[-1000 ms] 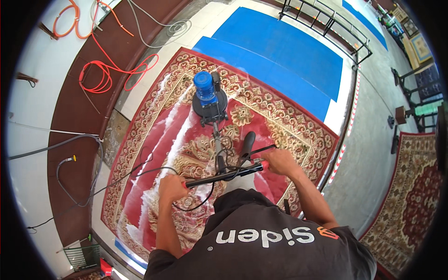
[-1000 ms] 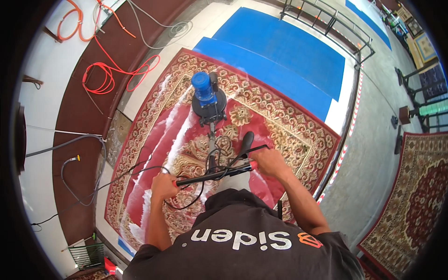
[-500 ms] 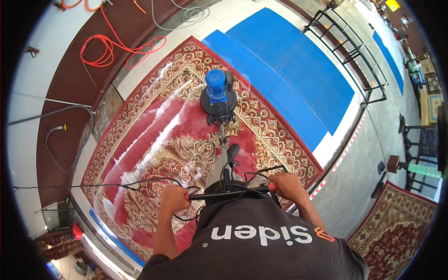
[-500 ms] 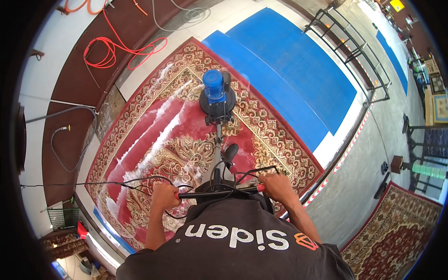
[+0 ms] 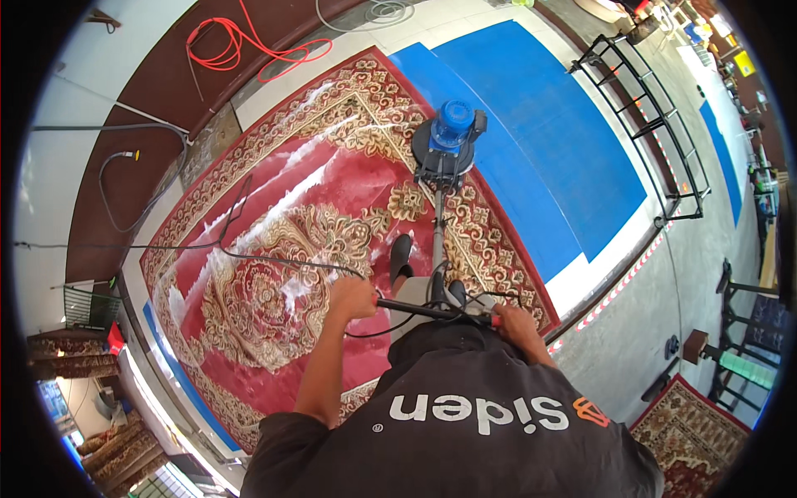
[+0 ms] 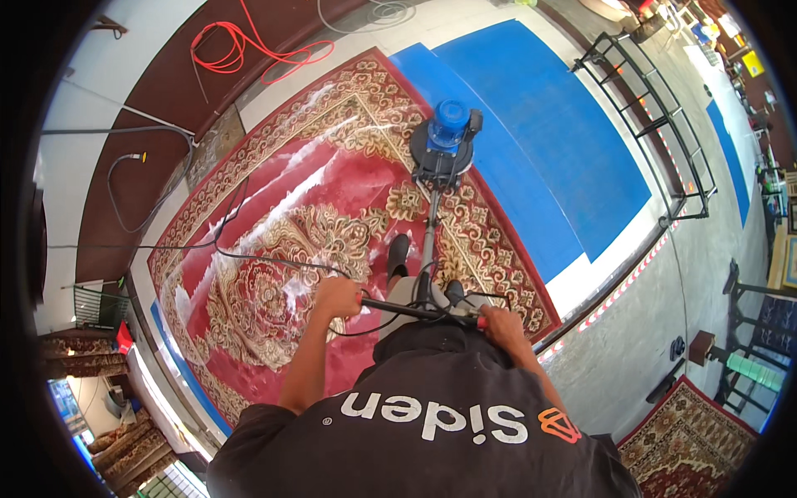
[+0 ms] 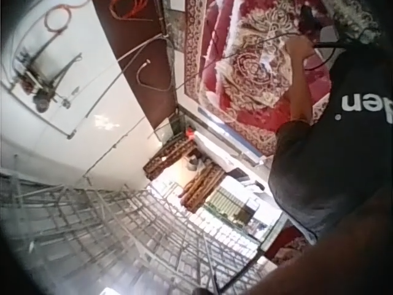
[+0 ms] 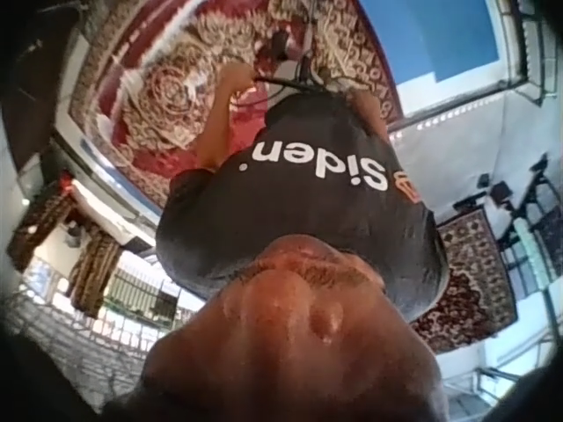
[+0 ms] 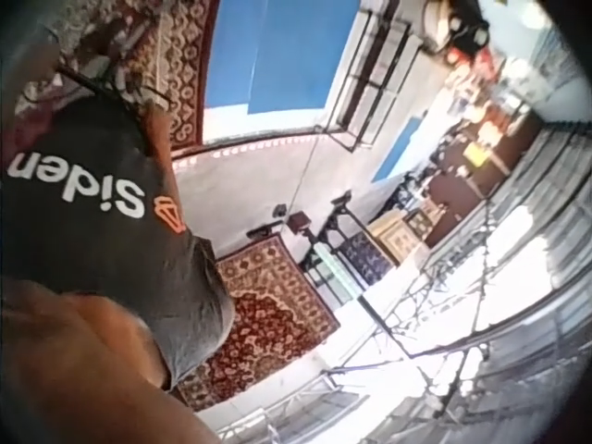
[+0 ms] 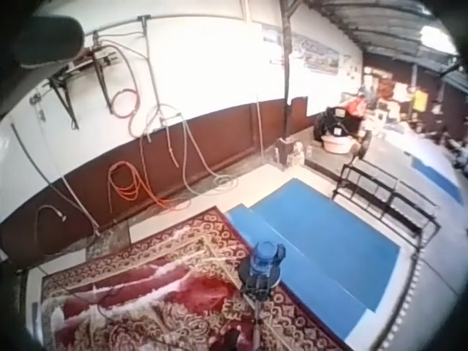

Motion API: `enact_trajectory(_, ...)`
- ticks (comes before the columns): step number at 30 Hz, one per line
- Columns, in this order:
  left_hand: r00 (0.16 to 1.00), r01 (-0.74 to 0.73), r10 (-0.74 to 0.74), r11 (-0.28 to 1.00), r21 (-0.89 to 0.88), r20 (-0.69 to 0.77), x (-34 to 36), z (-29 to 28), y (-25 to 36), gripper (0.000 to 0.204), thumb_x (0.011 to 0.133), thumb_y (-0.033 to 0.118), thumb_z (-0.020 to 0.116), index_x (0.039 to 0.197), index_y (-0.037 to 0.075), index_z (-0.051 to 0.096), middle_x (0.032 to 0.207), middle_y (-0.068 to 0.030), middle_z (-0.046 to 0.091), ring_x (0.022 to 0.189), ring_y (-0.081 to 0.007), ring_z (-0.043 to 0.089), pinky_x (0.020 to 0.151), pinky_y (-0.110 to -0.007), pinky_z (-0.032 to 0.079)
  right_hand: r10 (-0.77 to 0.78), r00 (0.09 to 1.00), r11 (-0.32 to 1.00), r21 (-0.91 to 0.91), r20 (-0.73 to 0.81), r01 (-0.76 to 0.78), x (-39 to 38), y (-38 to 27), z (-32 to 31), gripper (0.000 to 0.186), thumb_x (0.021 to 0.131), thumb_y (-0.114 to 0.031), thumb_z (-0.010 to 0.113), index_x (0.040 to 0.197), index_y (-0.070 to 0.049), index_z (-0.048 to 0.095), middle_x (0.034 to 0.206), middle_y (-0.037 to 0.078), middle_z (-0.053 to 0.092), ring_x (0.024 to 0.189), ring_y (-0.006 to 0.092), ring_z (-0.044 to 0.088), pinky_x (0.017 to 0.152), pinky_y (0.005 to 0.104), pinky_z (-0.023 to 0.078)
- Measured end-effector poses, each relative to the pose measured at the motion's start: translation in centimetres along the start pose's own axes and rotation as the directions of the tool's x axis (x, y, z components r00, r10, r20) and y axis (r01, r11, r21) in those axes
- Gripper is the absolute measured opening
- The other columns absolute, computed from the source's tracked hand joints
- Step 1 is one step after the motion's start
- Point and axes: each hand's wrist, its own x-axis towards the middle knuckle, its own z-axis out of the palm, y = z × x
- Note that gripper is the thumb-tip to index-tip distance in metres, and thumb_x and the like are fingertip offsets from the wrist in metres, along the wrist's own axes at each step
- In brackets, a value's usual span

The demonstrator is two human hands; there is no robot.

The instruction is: Cleaning a large decorative rug using a motorized floor polisher with foam.

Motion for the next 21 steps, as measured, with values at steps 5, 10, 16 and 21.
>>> enact_trajectory(5,0.993,0.034,-0.04,0.998,-0.06,-0.112,-0.5,4.4,6.9,0.02,0.069,0.027,0.071,0.077,0.012,0.081,0.08,-0.0193,0.076,0.079,-0.0403,0.076,0.073,-0.05,0.06,-0.01,0.997,0.999,-0.033,-0.074,0.007,-1.2,7.5,2.7,0.024,0.084,-0.008,0.065,0.108,-0.007,0.062,0.099,0.022,0.073,0.101,0.0455,0.07,0.083,0.0579,0.054)
enact_trajectory(10,0.987,0.1,-0.118,0.983,-0.154,-0.106,-2.7,8.7,9.5,0.021,0.07,0.027,0.071,0.08,0.012,0.082,0.083,-0.0188,0.077,0.083,-0.039,0.077,0.076,-0.049,0.061,-0.013,0.999,0.987,-0.161,-0.04,0.007,-1.9,9.3,2.3,0.027,0.081,-0.009,0.069,0.108,-0.008,0.065,0.1,0.02,0.074,0.103,0.0447,0.071,0.083,0.057,0.055)
enact_trajectory(16,0.963,0.199,-0.234,0.951,-0.234,-0.132,-8.8,12.7,10.5,0.02,0.07,0.025,0.07,0.083,0.015,0.083,0.088,-0.0175,0.078,0.085,-0.0379,0.076,0.079,-0.048,0.06,-0.137,0.991,0.972,-0.193,-0.004,0.133,-3.4,8.4,3.5,0.024,0.081,-0.007,0.065,0.105,-0.008,0.066,0.101,0.021,0.075,0.102,0.0452,0.071,0.083,0.0564,0.055)
enact_trajectory(21,0.937,0.273,-0.324,0.911,-0.309,-0.129,-14.5,14.2,9.3,0.02,0.07,0.024,0.071,0.083,0.016,0.083,0.088,-0.0174,0.078,0.087,-0.0381,0.076,0.081,-0.048,0.06,-0.22,0.975,0.952,-0.215,0.013,0.217,-3.5,6.7,6.1,0.03,0.079,-0.01,0.067,0.109,-0.01,0.068,0.1,0.023,0.074,0.101,0.046,0.071,0.083,0.0572,0.055)
